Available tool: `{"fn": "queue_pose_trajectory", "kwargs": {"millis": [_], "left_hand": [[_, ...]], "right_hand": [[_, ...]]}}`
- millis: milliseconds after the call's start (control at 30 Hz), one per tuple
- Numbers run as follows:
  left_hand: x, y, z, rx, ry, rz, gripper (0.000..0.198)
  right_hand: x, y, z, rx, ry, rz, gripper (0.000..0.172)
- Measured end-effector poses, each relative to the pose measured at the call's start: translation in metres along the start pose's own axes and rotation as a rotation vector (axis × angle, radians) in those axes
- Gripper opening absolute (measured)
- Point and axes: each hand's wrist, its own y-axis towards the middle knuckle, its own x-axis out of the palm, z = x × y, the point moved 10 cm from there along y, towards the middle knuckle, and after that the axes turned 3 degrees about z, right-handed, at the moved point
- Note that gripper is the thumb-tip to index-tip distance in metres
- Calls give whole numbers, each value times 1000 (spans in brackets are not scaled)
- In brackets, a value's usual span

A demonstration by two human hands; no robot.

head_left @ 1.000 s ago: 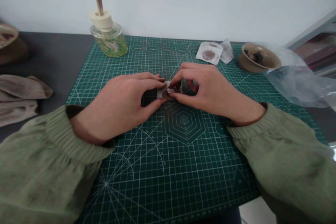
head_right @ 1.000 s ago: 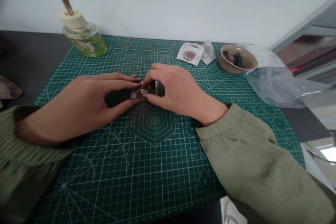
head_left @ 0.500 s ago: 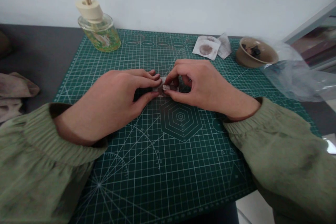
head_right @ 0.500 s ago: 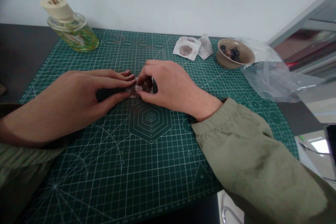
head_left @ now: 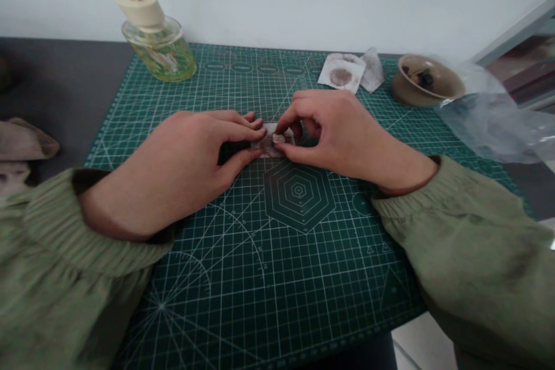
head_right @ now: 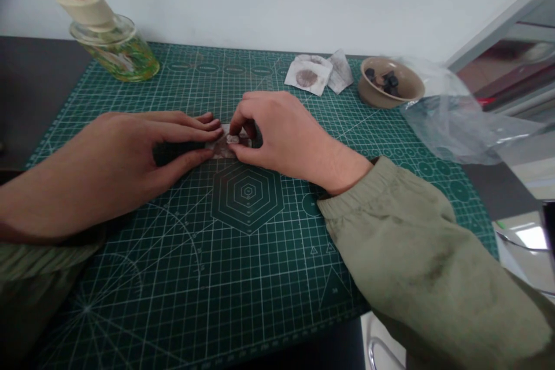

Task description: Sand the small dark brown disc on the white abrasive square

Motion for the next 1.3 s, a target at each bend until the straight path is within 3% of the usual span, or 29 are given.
{"fn": "queue_pose_trajectory", "kwargs": {"millis": [200,400,600,767,900,967,1067,1200,1300], "left_hand": [[3,0,1,-1,30,-18,43],[3,-1,-7,-5,-30,10,35],[2,-3,-10,28,-43,19,42],[3,-4,-10,32,-44,19,40],[2,-3,-10,8,-67,21,40],[2,-3,-11,-11,-69,18,40],[3,-3,-12,-21,-74,19,42],[3,-3,-12,-10,-75,23,43],[4,-2,-13,-2,-63,20,44]], "right_hand": [[7,-1,-6,-44,39,-52,6],[3,0,-4,-35,33,-1,2],[2,1,2,17,31,21,7],[6,-1,-4,-29,48,-17,4],[0,-1,-6,-77,34,61,2],[4,-1,-9,-111,67,35,2],[7,-2,-6,-88,82,-3,2],[0,-2,-4,-72,60,65,2],[7,-3,-7,-93,100,-19,4]]}}
